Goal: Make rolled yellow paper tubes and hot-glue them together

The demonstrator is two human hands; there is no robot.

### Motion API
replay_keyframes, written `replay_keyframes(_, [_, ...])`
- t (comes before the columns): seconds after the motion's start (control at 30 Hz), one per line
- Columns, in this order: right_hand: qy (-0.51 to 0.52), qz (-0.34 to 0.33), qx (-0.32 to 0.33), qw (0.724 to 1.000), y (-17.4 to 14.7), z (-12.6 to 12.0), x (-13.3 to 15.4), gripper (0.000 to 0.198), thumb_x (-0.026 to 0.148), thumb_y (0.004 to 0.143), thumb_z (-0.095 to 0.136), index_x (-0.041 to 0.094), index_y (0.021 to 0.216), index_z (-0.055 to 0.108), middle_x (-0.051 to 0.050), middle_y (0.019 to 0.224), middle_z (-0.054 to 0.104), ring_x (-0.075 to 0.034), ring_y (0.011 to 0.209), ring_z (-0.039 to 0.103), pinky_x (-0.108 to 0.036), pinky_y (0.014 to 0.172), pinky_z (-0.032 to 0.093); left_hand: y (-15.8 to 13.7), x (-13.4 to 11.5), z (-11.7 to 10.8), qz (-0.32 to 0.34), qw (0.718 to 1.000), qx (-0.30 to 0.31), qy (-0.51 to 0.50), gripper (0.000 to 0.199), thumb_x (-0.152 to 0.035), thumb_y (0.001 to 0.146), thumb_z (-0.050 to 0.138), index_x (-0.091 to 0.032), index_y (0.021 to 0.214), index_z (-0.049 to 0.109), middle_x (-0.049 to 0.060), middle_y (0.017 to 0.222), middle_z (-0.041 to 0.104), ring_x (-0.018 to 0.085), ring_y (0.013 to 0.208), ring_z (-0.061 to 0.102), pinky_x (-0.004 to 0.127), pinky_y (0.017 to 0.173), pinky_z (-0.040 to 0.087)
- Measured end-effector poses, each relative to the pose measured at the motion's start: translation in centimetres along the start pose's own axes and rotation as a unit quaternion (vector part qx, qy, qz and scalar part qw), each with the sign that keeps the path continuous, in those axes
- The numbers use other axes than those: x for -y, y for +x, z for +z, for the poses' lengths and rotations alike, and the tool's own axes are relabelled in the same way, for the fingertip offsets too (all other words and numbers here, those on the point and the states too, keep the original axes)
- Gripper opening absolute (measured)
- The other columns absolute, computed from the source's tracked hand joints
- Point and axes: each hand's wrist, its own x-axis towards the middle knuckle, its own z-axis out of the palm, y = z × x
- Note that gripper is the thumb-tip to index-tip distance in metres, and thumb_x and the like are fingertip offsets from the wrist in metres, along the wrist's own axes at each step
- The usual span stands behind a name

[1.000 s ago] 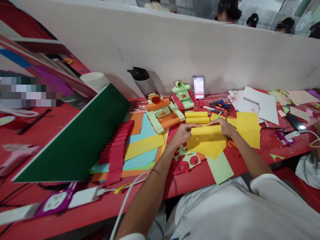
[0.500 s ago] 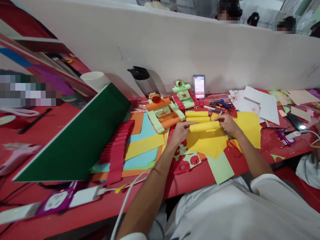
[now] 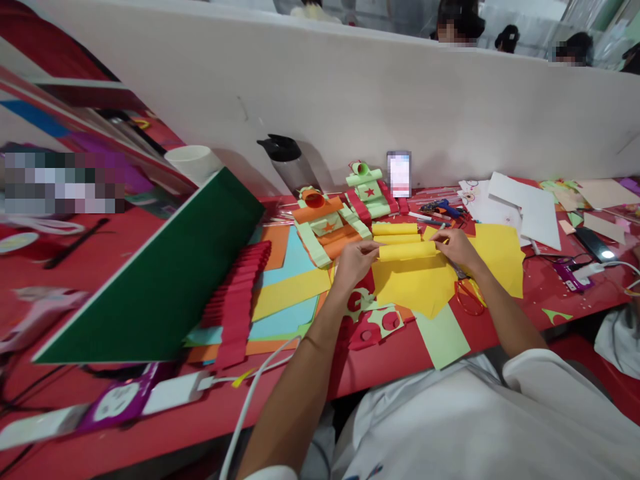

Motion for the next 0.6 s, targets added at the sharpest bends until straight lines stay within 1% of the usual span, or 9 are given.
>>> replay_keyframes(0.13, [-0.013, -0.010, -0.025, 1.000, 0.2, -0.1, -0.6, 0.014, 0.025, 0.077, 0.065, 0.019, 0.081, 0.076, -0.007, 0.082, 0.079, -0.022, 0.078, 0.071, -0.032, 0.073, 0.052, 0.2, -0.2, -0.2, 0.024, 1.000, 0.005, 0.006, 0.026, -0.041, 0.074, 0.077, -0.017, 0.084, 0.082, 0.005, 0.074, 0.078, 0.019, 0.069, 0.070, 0.027, 0.065, 0.054])
replay_keyframes(0.23, [0.021, -0.003, -0.057, 0.998, 0.4, -1.1, -1.5, 0.017, 0.030, 0.078, 0.064, 0.019, 0.083, 0.075, -0.005, 0.082, 0.077, -0.020, 0.074, 0.068, -0.030, 0.069, 0.051, 0.2, -0.9, -0.7, 0.039, 0.999, -0.019, 0.008, 0.031, -0.047, 0.076, 0.076, -0.016, 0.084, 0.078, 0.005, 0.072, 0.076, 0.019, 0.066, 0.068, 0.029, 0.065, 0.054])
replay_keyframes(0.3, [0.044, 0.013, -0.087, 0.995, 0.6, -2.2, -2.2, 0.019, 0.032, 0.077, 0.063, 0.019, 0.085, 0.074, -0.004, 0.080, 0.076, -0.018, 0.069, 0.064, -0.029, 0.066, 0.049, 0.1, -1.4, -1.1, 0.047, 0.997, -0.039, 0.041, 0.031, -0.048, 0.081, 0.072, -0.017, 0.084, 0.076, 0.005, 0.074, 0.076, 0.020, 0.067, 0.068, 0.030, 0.065, 0.053])
replay_keyframes(0.37, [0.050, 0.023, -0.122, 0.991, 0.8, -3.2, -2.8, 0.018, 0.033, 0.075, 0.064, 0.019, 0.082, 0.073, -0.003, 0.076, 0.074, -0.018, 0.066, 0.062, -0.029, 0.065, 0.049, -0.2, -1.8, -1.6, 0.058, 0.990, -0.057, 0.119, 0.029, -0.046, 0.087, 0.068, -0.018, 0.087, 0.076, 0.006, 0.078, 0.078, 0.022, 0.072, 0.071, 0.031, 0.069, 0.052])
replay_keyframes(0.43, [0.031, 0.025, -0.151, 0.988, 1.1, -4.0, -3.0, 0.016, 0.034, 0.075, 0.065, 0.019, 0.077, 0.071, -0.004, 0.074, 0.074, -0.019, 0.067, 0.063, -0.030, 0.066, 0.049, -0.5, -2.2, -1.9, 0.071, 0.971, -0.061, 0.221, 0.026, -0.042, 0.091, 0.064, -0.020, 0.093, 0.077, 0.008, 0.085, 0.081, 0.025, 0.079, 0.073, 0.033, 0.074, 0.050])
replay_keyframes(0.5, [-0.007, 0.024, -0.164, 0.986, 1.8, -4.3, -2.8, 0.013, 0.032, 0.077, 0.066, 0.020, 0.075, 0.070, -0.004, 0.075, 0.074, -0.020, 0.069, 0.065, -0.031, 0.068, 0.049, -0.7, -2.5, -1.9, 0.076, 0.945, -0.045, 0.316, 0.025, -0.039, 0.095, 0.062, -0.021, 0.098, 0.079, 0.009, 0.091, 0.082, 0.028, 0.085, 0.074, 0.035, 0.077, 0.048])
replay_keyframes(0.6, [-0.087, 0.018, -0.155, 0.984, 3.9, -3.8, -1.8, 0.010, 0.025, 0.083, 0.064, 0.020, 0.080, 0.073, -0.005, 0.080, 0.077, -0.022, 0.074, 0.068, -0.032, 0.071, 0.049, -0.9, -2.8, -1.7, 0.060, 0.913, 0.011, 0.403, 0.023, -0.034, 0.097, 0.061, -0.022, 0.102, 0.079, 0.010, 0.098, 0.083, 0.031, 0.091, 0.075, 0.036, 0.077, 0.047])
